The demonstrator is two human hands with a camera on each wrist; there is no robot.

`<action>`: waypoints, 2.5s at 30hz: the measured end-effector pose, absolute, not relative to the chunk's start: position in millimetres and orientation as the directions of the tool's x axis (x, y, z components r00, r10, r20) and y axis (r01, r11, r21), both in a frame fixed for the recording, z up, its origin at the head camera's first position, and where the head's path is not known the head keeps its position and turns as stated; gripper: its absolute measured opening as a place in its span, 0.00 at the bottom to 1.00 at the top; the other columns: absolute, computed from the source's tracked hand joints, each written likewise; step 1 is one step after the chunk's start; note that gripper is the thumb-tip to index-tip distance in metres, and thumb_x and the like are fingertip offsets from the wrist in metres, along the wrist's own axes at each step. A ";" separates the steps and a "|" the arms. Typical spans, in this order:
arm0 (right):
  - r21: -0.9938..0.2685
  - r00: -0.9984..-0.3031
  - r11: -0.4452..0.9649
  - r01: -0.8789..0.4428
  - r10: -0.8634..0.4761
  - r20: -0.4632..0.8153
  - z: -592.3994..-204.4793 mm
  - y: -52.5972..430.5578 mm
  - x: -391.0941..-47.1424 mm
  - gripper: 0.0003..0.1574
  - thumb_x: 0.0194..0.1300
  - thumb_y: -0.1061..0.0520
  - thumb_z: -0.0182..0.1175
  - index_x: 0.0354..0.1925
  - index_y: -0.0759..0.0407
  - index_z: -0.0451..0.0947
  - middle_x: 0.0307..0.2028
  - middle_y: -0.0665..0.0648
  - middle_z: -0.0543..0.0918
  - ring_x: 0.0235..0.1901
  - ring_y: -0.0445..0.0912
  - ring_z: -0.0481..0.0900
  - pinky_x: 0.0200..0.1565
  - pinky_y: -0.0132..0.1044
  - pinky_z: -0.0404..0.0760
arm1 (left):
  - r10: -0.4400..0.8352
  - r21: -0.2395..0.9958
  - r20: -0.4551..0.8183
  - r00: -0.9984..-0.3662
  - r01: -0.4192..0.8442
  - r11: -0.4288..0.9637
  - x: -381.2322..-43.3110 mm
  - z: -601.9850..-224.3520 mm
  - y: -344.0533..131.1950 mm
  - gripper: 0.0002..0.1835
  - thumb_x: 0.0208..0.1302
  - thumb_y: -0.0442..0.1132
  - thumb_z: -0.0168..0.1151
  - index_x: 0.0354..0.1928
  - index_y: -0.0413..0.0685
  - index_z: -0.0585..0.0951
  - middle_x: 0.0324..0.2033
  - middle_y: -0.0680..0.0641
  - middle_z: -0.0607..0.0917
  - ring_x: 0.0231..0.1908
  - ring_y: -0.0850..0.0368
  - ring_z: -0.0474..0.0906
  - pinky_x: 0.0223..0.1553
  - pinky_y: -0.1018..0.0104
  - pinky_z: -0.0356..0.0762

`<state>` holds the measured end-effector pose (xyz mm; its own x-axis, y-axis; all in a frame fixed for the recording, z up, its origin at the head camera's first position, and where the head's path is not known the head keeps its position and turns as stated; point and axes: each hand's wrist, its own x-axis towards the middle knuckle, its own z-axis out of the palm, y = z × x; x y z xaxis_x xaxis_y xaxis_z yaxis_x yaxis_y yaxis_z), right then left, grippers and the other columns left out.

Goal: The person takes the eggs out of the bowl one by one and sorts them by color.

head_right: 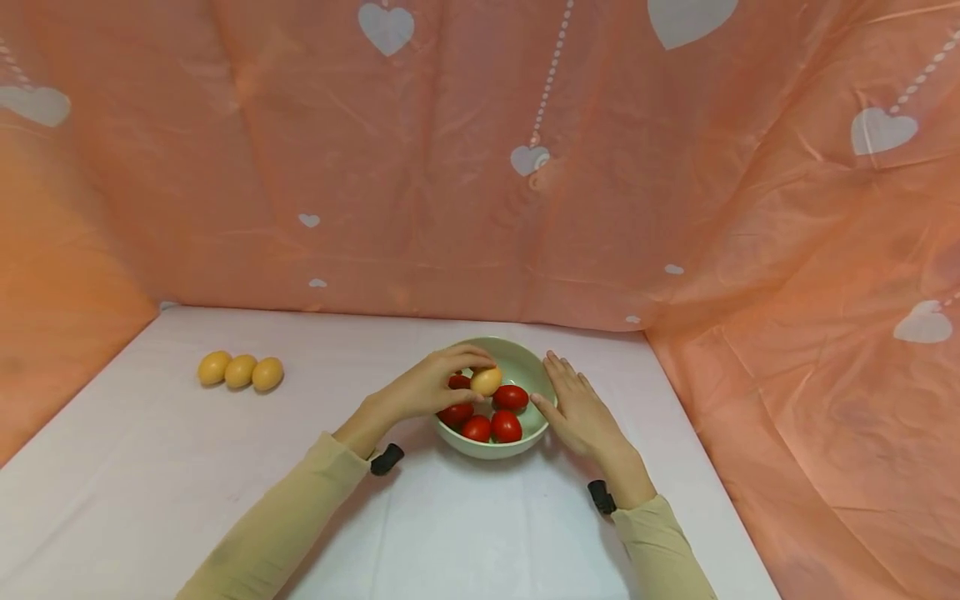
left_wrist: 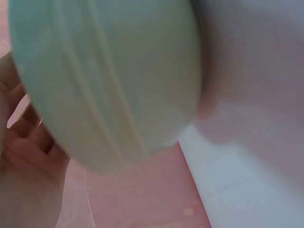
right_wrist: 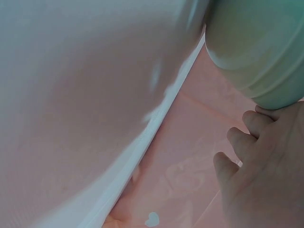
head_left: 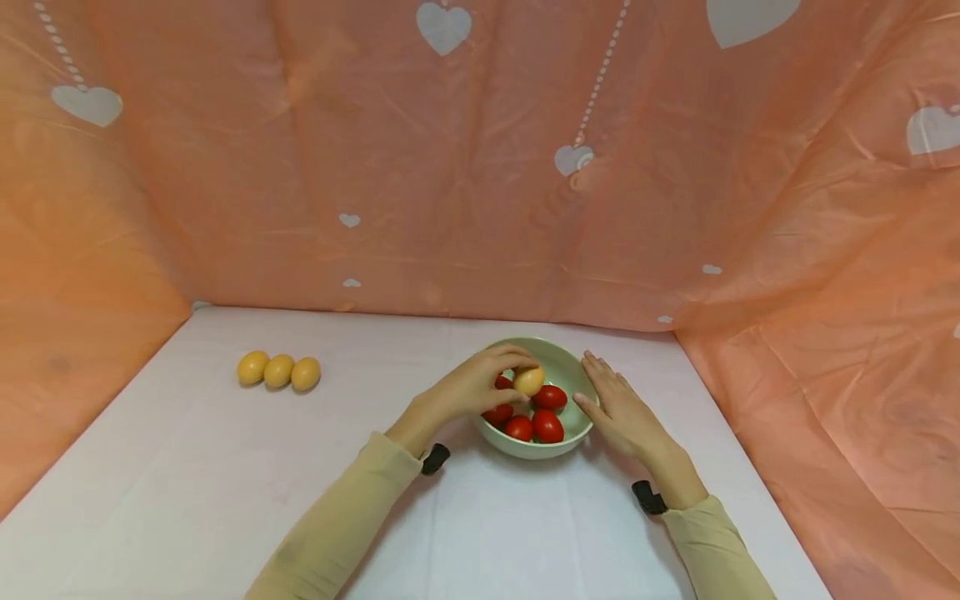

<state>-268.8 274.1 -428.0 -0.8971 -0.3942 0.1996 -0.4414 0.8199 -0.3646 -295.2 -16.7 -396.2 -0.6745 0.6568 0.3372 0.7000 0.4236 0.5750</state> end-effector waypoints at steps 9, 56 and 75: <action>-0.363 -0.896 0.819 -0.443 -0.392 0.208 -429.5 274.6 -270.2 0.45 0.81 0.42 0.50 0.80 0.68 0.52 0.81 0.64 0.53 0.79 0.65 0.50 0.76 0.64 0.50 | 0.562 0.615 0.444 -0.698 0.693 0.376 -288.7 -396.9 -49.1 0.28 0.60 0.36 0.78 0.63 0.45 0.82 0.62 0.48 0.80 0.63 0.52 0.77 0.67 0.57 0.75; -0.369 -0.904 0.825 -0.428 -0.378 0.202 -431.9 277.4 -265.9 0.45 0.82 0.40 0.49 0.80 0.67 0.51 0.81 0.64 0.53 0.79 0.65 0.50 0.76 0.64 0.50 | 0.273 0.456 0.325 -0.905 0.403 0.794 -275.3 -419.4 -232.3 0.25 0.67 0.36 0.70 0.65 0.39 0.79 0.64 0.36 0.80 0.67 0.33 0.70 0.70 0.33 0.57; -0.353 -0.898 0.826 -0.438 -0.392 0.199 -430.0 276.0 -271.5 0.46 0.81 0.40 0.48 0.81 0.66 0.51 0.81 0.64 0.53 0.80 0.64 0.50 0.76 0.64 0.50 | 0.188 0.392 0.236 -0.953 0.271 0.879 -273.9 -428.6 -244.9 0.25 0.65 0.39 0.72 0.62 0.38 0.81 0.61 0.34 0.82 0.65 0.32 0.69 0.66 0.28 0.50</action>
<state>-271.5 276.0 -430.0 -0.8984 -0.3916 0.1988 -0.4384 0.8265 -0.3532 -273.9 -244.9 -428.6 -0.9532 0.1885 0.2362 0.2710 0.8791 0.3921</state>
